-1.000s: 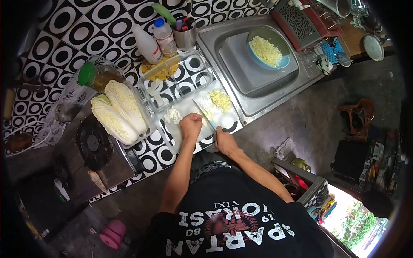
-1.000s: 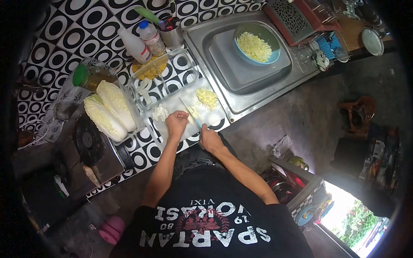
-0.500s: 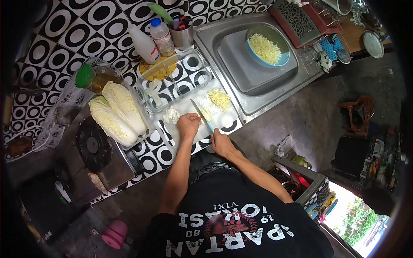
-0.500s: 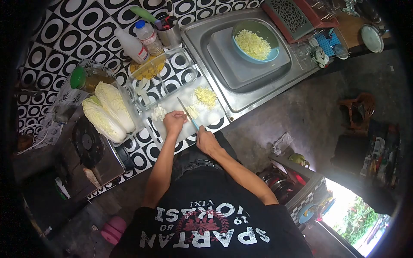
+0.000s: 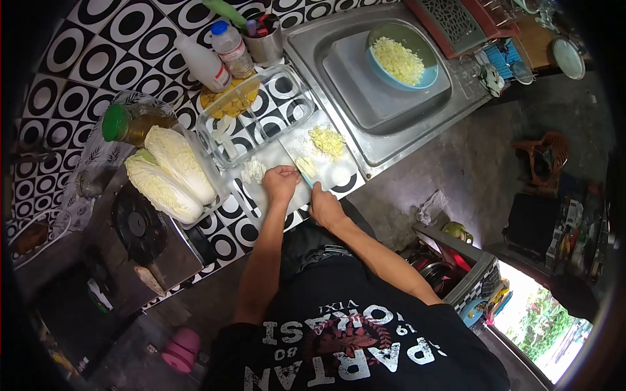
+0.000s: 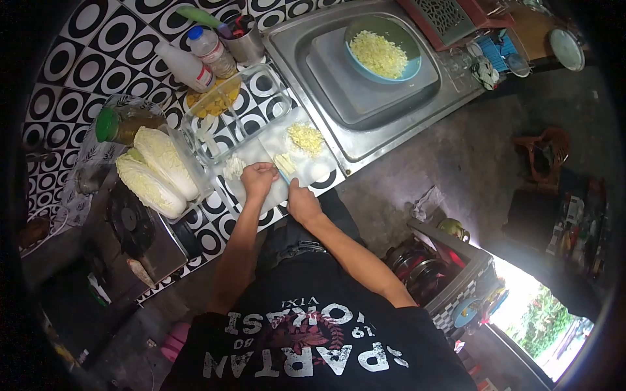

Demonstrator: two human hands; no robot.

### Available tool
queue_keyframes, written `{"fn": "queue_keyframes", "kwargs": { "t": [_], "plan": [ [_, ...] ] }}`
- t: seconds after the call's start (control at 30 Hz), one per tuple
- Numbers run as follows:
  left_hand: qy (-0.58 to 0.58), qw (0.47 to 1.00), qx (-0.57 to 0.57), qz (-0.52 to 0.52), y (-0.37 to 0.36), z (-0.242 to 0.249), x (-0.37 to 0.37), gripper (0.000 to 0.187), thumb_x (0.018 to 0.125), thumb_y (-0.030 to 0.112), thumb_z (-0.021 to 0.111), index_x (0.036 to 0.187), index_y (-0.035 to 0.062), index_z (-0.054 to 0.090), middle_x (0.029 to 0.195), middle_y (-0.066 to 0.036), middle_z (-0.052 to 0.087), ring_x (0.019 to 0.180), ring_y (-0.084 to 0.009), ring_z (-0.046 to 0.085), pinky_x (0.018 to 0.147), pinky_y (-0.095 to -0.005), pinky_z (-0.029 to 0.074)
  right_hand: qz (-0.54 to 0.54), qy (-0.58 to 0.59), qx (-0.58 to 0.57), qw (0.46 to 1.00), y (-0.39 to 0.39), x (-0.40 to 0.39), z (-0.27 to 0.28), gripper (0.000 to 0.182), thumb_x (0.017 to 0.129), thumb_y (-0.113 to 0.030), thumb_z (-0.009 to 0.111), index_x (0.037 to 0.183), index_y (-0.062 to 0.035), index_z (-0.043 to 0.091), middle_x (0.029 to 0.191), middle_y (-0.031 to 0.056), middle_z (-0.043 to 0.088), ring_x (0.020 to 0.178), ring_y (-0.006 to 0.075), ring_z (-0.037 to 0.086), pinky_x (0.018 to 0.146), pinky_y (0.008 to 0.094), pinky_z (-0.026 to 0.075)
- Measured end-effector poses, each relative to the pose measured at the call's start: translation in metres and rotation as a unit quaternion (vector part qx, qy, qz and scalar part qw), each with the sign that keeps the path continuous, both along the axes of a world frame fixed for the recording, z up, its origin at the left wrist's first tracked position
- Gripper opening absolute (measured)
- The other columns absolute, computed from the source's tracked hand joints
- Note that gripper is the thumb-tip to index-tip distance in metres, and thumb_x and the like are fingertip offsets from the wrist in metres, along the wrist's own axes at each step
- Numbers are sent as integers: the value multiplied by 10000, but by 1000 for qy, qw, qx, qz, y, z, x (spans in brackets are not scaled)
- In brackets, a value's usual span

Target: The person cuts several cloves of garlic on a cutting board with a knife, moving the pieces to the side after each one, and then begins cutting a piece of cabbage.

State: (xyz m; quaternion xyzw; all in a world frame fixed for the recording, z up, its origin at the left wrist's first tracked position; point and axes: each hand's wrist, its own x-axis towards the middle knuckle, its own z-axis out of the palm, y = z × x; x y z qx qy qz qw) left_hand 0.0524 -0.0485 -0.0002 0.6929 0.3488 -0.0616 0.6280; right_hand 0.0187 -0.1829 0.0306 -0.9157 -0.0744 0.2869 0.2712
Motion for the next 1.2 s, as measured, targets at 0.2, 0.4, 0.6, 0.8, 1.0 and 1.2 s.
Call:
{"fn": "queue_keyframes", "kwargs": {
  "t": [0.2, 0.4, 0.6, 0.8, 1.0, 1.2],
  "plan": [
    [30, 999, -23, 18, 1, 9, 4, 108, 713, -48, 659, 809, -89, 634, 708, -132, 658, 573, -156, 646, 517, -239, 527, -11, 52, -36, 998, -29, -16, 15, 237, 791, -54, 521, 985, 15, 404, 771, 315, 599, 788, 475, 603, 725, 559, 477],
    [-6, 1000, 12, 6, 0, 3, 2, 117, 702, -33, 658, 805, -84, 633, 712, -123, 659, 572, -150, 641, 531, -239, 525, 13, -36, -7, 999, -8, 1, 5, 183, 793, -43, 471, 939, 46, 405, 706, 309, 588, 715, 471, 601, 646, 538, 478],
    [-26, 996, 90, -4, -6, -6, -5, 117, 712, 27, 653, 810, -36, 641, 681, -93, 656, 565, -147, 636, 565, -250, 501, 48, -3, 28, 998, -31, 4, 10, 178, 850, -95, 449, 939, 49, 395, 741, 328, 583, 763, 501, 582, 687, 554, 460],
    [0, 986, 167, -22, -21, 13, -8, 533, 644, 141, 754, 1089, -12, 504, 821, -160, 607, 792, -307, 610, 737, -393, 482, 14, 20, 52, 998, -59, 7, 44, 241, 912, -223, 464, 959, 13, 464, 758, 316, 578, 768, 497, 559, 716, 547, 424],
    [5, 950, 280, -136, -44, 51, 3, 914, 590, 211, 796, 1322, 45, 274, 1160, -215, 364, 1044, -387, 458, 887, -424, 431, -27, -7, 95, 995, -106, 2, 67, 233, 912, -221, 483, 937, 10, 492, 758, 280, 578, 762, 480, 546, 689, 523, 415],
    [5, 928, 325, -184, -41, 38, 7, 618, 645, 190, 733, 1182, 19, 477, 1117, -208, 380, 995, -396, 505, 863, -431, 458, -57, 6, 97, 994, -129, 8, 77, 238, 916, -224, 490, 925, 14, 482, 717, 276, 562, 752, 470, 553, 654, 495, 412]
  ]
}}
